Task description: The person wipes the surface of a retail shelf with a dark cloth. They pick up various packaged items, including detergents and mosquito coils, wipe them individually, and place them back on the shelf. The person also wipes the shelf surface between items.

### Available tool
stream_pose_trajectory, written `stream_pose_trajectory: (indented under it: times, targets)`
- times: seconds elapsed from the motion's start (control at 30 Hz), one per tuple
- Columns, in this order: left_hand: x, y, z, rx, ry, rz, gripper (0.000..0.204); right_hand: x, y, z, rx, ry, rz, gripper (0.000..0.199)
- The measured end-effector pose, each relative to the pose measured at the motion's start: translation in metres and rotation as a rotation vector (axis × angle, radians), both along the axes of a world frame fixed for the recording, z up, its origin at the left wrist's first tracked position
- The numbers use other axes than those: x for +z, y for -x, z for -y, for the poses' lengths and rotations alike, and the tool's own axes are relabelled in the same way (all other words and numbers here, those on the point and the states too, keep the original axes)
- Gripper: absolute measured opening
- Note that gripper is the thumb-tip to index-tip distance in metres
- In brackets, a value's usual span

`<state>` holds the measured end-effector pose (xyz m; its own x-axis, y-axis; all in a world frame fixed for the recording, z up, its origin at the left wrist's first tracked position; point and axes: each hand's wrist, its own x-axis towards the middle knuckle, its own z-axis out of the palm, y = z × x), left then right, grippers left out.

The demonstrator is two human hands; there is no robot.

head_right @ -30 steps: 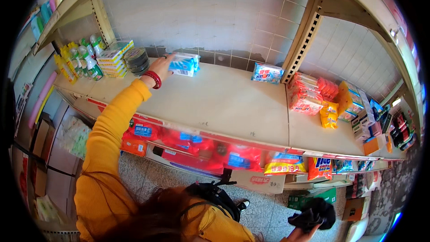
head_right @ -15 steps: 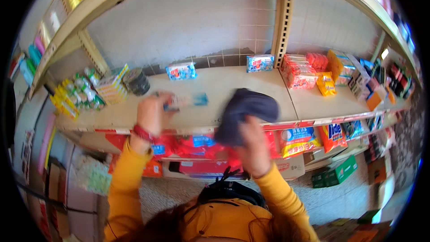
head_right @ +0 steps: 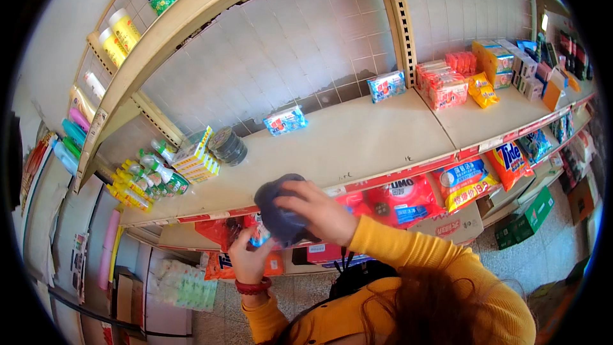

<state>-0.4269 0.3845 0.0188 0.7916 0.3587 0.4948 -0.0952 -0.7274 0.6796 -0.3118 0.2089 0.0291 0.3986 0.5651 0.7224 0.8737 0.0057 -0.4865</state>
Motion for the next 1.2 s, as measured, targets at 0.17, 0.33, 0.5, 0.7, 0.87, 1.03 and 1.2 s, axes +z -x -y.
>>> stream_pose_trajectory:
  times: [0.17, 0.33, 0.5, 0.7, 0.87, 1.03, 1.2]
  targets:
    - [-0.048, -0.008, 0.005, -0.132, 0.666, 0.085, 0.028, -0.011, 0.007, 0.013, -0.075, -0.249, -0.367, 0.054]
    - [-0.012, -0.034, 0.037, -0.248, 0.777, 0.085, 0.021, -0.026, -0.002, 0.042, 0.26, -0.499, -1.139, 0.04]
    - [0.031, -0.098, 0.079, -0.543, 0.235, -0.07, 0.024, -0.013, -0.009, 0.082, -0.002, -0.754, -1.017, 0.03]
    - [0.062, -0.241, 0.119, -0.505, -0.37, 0.006, 0.03, -0.007, -0.011, 0.213, -0.749, -0.939, -0.551, 0.029]
    - [0.026, -0.376, 0.147, -0.521, -0.461, -0.134, 0.036, -0.025, 0.044, 0.296, -0.875, -1.342, -0.54, 0.032]
    - [0.019, -0.418, 0.191, -0.45, -0.454, -0.249, 0.041, -0.077, 0.104, 0.347, -1.16, -1.391, -0.561, 0.034]
    - [0.01, -0.421, 0.193, -0.304, -0.513, -0.198, 0.048, -0.117, 0.137, 0.382, -1.248, -1.319, -0.623, 0.032]
